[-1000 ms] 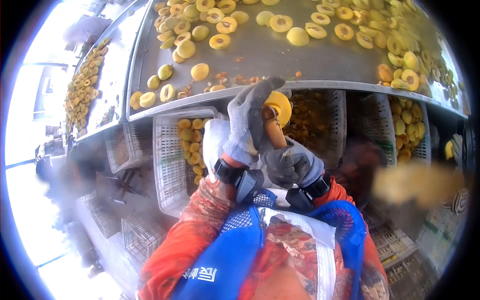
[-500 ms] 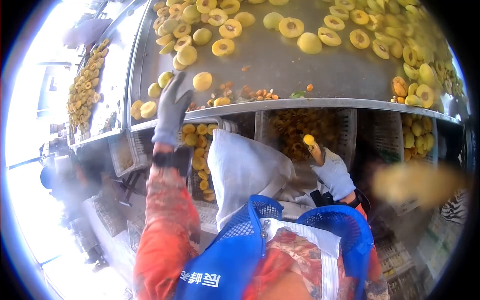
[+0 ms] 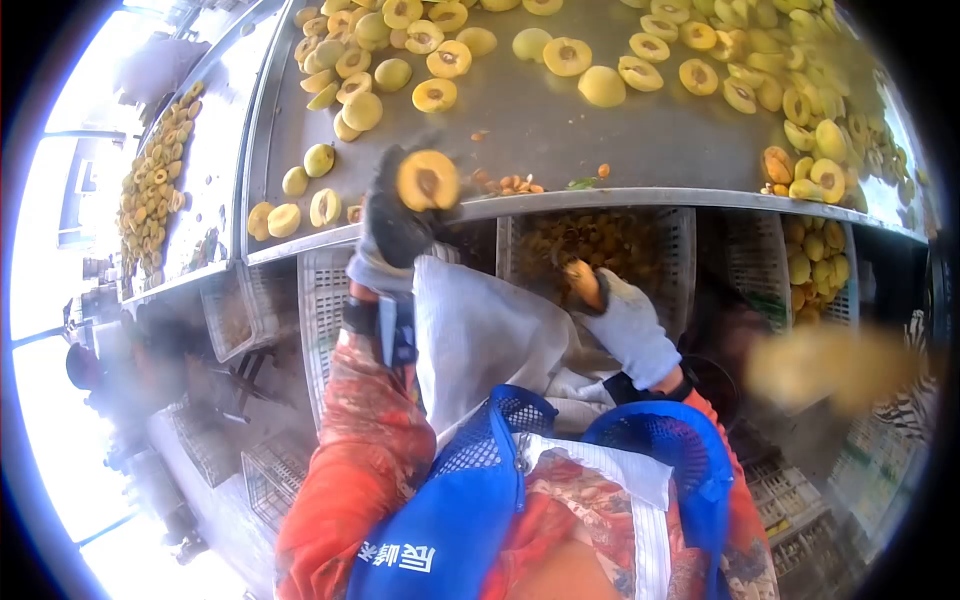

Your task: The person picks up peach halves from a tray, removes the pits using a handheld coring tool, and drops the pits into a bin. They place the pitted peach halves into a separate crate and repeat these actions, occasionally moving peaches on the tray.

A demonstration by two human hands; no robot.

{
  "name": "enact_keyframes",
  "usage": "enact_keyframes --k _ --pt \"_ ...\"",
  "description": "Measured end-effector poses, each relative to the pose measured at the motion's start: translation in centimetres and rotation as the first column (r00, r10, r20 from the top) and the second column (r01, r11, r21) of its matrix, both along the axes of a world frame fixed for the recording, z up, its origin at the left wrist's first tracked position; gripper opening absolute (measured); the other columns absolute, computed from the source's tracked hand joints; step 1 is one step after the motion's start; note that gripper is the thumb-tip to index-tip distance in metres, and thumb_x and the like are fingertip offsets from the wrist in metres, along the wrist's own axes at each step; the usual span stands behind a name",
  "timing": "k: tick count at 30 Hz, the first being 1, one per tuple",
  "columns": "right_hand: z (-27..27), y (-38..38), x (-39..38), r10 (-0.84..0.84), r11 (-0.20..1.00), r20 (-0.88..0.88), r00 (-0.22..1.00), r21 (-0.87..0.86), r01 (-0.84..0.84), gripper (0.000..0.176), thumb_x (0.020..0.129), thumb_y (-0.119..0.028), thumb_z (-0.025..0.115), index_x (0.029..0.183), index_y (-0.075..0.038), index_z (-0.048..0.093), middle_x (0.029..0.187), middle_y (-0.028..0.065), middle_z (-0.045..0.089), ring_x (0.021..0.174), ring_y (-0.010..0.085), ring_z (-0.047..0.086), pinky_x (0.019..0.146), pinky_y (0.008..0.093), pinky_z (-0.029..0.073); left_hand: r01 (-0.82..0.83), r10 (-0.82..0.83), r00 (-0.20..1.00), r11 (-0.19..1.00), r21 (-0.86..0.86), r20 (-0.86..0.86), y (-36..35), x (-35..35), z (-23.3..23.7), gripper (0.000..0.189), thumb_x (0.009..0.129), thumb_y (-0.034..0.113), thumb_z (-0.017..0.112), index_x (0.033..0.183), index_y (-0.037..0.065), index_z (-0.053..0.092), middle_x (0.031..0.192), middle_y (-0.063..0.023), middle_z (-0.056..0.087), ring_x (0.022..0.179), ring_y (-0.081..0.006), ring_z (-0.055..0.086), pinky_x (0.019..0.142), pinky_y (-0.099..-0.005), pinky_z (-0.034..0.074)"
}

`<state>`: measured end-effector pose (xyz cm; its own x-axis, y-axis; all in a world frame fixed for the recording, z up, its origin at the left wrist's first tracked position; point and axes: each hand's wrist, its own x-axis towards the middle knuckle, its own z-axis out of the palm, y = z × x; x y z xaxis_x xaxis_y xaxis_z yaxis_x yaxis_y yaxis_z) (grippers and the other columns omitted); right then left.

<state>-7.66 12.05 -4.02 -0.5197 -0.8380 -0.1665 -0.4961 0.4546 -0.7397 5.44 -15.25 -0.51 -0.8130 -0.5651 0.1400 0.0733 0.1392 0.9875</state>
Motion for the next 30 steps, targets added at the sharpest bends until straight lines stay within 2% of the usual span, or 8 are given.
enact_keyframes --k 1,3,9,14,18,21,27,30 --pt "2.2 -1.6 0.4 0.021 1.0 0.018 1.0 -0.001 -0.021 0.044 0.076 -0.027 0.073 0.11 -0.004 0.059 0.093 0.0208 0.065 0.086 0.0385 0.063 0.075 0.0435 0.05 0.152 -0.16 0.961 0.987 -0.054 -0.224 1.8 -0.6 -1.2 0.067 0.08 -0.012 0.062 0.138 0.005 0.032 0.14 -0.0196 0.043 0.114 -0.034 0.059 0.094 -0.036 0.052" --pt "4.1 -3.4 0.8 0.021 1.0 0.084 0.996 -0.016 -0.02 0.032 0.082 -0.035 0.064 0.098 -0.007 0.06 0.086 0.0195 0.066 0.082 0.0385 0.064 0.076 0.0454 0.05 0.123 -0.087 0.982 0.968 0.218 -0.168 5.2 -1.4 -1.7 0.073 0.079 -0.012 0.062 0.141 0.007 0.028 0.14 -0.0209 0.044 0.118 -0.0334 0.056 0.098 -0.0372 0.049" --pt "4.0 -3.1 1.2 0.02 0.998 0.057 0.998 -0.054 -0.017 0.031 0.084 -0.032 0.062 0.102 -0.007 0.06 0.087 0.02 0.066 0.082 0.0392 0.064 0.075 0.0471 0.05 0.03 -0.054 0.996 0.956 -0.292 -0.073 9.5 -1.9 0.3 0.051 0.09 0.002 0.057 0.138 0.004 0.037 0.127 -0.0196 0.057 0.113 -0.0249 0.058 0.097 -0.0335 0.046" --pt "4.2 -2.1 2.1 0.063 0.995 0.324 0.944 -0.092 -0.035 0.03 0.084 -0.029 0.06 0.103 -0.005 0.058 0.085 0.0193 0.066 0.078 0.0382 0.064 0.073 0.0459 0.05 -0.054 0.037 0.998 0.945 0.322 0.058 11.0 -3.4 2.4 0.033 0.099 0.018 0.045 0.117 -0.008 0.057 0.106 -0.0173 0.067 0.096 -0.0228 0.065 0.088 -0.0307 0.051" --pt "5.1 -1.8 2.4 0.025 0.999 0.667 0.744 0.002 -0.035 0.029 0.083 -0.023 0.058 0.104 -0.003 0.056 0.076 0.0164 0.064 0.063 0.0277 0.065 0.059 0.0373 0.05 -0.097 0.108 0.994 0.898 0.43 -0.002 11.9 -3.6 1.8 0.039 0.1 0.025 0.044 0.11 -0.009 0.061 0.101 -0.0163 0.069 0.088 -0.0226 0.067 0.082 -0.0295 0.053" --pt "3.5 -1.5 2.2 0.107 0.993 0.594 0.797 -0.026 -0.114 0.024 0.082 -0.018 0.06 0.101 -0.004 0.057 0.068 0.011 0.061 0.053 0.0175 0.06 0.048 0.0286 0.045 -0.149 0.109 0.988 0.846 0.513 0.108 12.1 -3.8 2.4 0.034 0.095 0.026 0.055 0.103 -0.007 0.065 0.094 -0.0122 0.07 0.079 -0.0178 0.066 0.072 -0.0266 0.053" --pt "5.1 0.0 0.5 0.164 0.972 0.941 0.296 -0.103 -0.211 0.02 0.076 -0.013 0.065 0.092 -0.002 0.058 0.063 0.0044 0.056 0.048 0.0137 0.052 0.042 0.0251 0.041 -0.031 0.035 0.998 0.995 -0.097 0.047 11.4 -3.9 0.4 0.027 0.091 0.022 0.063 0.104 -0.002 0.067 0.088 -0.0079 0.068 0.073 -0.0125 0.064 0.062 -0.0239 0.052" --pt "3.7 0.2 1.4 0.195 0.981 0.981 0.017 -0.195 -0.02 0.027 0.074 -0.012 0.066 0.094 0.001 0.055 0.061 0.0028 0.053 0.045 0.012 0.05 0.04 0.024 0.04 -0.065 0.064 0.988 0.998 0.002 0.141 12.4 -3.7 3.2 0.032 0.094 0.021 0.056 0.111 -0.004 0.063 0.101 -0.014 0.067 0.086 -0.0214 0.065 0.075 -0.03 0.052"
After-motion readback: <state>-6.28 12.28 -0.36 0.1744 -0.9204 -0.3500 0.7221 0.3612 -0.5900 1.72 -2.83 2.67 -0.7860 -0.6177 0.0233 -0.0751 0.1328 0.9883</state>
